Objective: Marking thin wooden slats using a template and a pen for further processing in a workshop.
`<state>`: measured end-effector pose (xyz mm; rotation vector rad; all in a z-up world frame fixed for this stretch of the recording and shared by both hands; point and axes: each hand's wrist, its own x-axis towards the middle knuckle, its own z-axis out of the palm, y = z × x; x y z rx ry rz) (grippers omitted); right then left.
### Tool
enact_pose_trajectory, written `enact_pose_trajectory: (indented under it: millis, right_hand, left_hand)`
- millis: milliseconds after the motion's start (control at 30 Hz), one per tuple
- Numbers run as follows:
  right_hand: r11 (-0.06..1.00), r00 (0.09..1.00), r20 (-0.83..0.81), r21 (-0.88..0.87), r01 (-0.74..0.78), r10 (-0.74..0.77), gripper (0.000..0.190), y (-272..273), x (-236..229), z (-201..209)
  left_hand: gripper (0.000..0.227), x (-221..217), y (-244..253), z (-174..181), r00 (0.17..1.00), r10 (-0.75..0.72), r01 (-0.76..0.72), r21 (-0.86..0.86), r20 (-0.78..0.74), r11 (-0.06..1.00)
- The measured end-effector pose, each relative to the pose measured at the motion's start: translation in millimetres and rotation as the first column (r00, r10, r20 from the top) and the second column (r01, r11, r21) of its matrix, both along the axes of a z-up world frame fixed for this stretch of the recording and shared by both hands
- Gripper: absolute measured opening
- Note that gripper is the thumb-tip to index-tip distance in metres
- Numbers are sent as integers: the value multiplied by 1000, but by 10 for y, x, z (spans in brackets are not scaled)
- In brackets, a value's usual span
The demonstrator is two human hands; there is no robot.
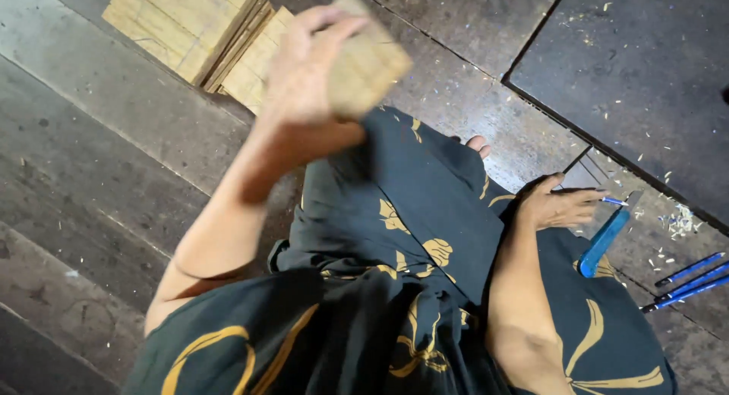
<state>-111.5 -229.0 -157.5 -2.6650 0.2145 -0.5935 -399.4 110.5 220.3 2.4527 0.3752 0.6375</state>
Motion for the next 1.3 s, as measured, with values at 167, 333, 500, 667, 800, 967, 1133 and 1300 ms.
enact_pose_trajectory:
  millis: [167, 333, 500, 667, 800, 967, 1133, 1300]
  right_hand:
    - [999, 1000, 31, -48, 1, 1, 86, -29, 30, -41]
    - [998, 1000, 2, -60, 19, -19, 85, -39, 66, -84]
    - [996, 1000, 20, -86, 6, -5, 88, -75, 58, -93]
    - [993, 996, 83, -117, 24, -14, 89, -81, 77, -120]
    - [992, 994, 105, -111, 55, -43, 98, -123, 95, -142]
    - [993, 979, 202, 97, -62, 41, 101, -55, 295, 383]
    - [978, 916, 382, 113, -178, 122, 107, -187, 1350, 1273]
    - [991, 933, 347, 48, -122, 98, 131, -824, 3023, 1388]
  left_hand:
    - [91, -343, 95, -464, 871, 380, -290, 298, -310, 909]
    - [68, -398, 32, -829, 899, 391, -269, 457, -195, 848]
    - [48, -397, 45, -894, 879, 458, -309, 575, -130, 757]
    - [48, -375, 152, -906, 928, 353, -248, 511, -118, 823]
    - [51, -338, 166, -891, 959, 244, -104, 618, -147, 779]
    - [79, 131, -122, -663, 984, 158, -133, 248, -81, 960]
    - [66, 1069, -817, -885, 986, -160, 158, -45, -37, 986]
    - [53, 1397, -1172, -1314, 954, -298, 298, -159, 27, 941]
